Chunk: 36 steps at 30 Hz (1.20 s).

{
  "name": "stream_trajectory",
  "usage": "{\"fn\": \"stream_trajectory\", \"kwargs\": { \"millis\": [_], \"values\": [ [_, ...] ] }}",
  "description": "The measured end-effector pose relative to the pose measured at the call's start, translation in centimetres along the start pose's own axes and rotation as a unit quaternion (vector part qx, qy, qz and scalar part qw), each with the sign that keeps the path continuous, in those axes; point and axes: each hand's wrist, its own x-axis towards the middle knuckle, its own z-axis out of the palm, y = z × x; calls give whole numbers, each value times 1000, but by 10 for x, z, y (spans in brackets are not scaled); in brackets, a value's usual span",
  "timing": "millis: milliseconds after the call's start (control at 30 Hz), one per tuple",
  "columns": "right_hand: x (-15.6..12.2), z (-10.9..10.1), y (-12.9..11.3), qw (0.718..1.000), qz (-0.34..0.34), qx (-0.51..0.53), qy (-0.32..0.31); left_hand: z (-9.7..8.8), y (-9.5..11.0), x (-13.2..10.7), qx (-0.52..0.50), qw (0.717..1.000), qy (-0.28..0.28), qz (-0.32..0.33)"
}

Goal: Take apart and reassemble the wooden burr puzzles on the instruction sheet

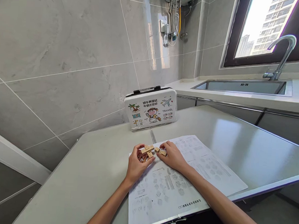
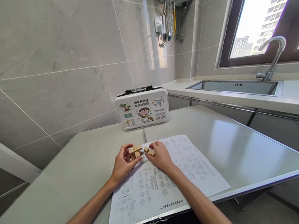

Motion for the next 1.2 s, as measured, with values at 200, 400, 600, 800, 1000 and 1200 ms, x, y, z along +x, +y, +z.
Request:
{"fn": "stream_trajectory", "kwargs": {
  "millis": [200,400,600,800,1000,1200],
  "values": [
    [1,-2,3,1000,-5,-28,-8,0,2,-1,2,1000,3,5],
    [2,-5,-1,1000,2,-15,-12,0,4,-2,1,1000,9,12],
    [-1,-2,4,994,-13,-109,-1,0,3,-1,7,1000,16,10],
    [-1,-8,-3,991,-56,-115,-35,-1,7,-2,12,1000,11,9],
    [1,-19,-24,993,0,-3,-115,-1,7,-3,18,1000,1,23],
    [-1,-23,-34,981,-29,127,-145,-2,2,-2,66,995,1,69]
  ]
}}
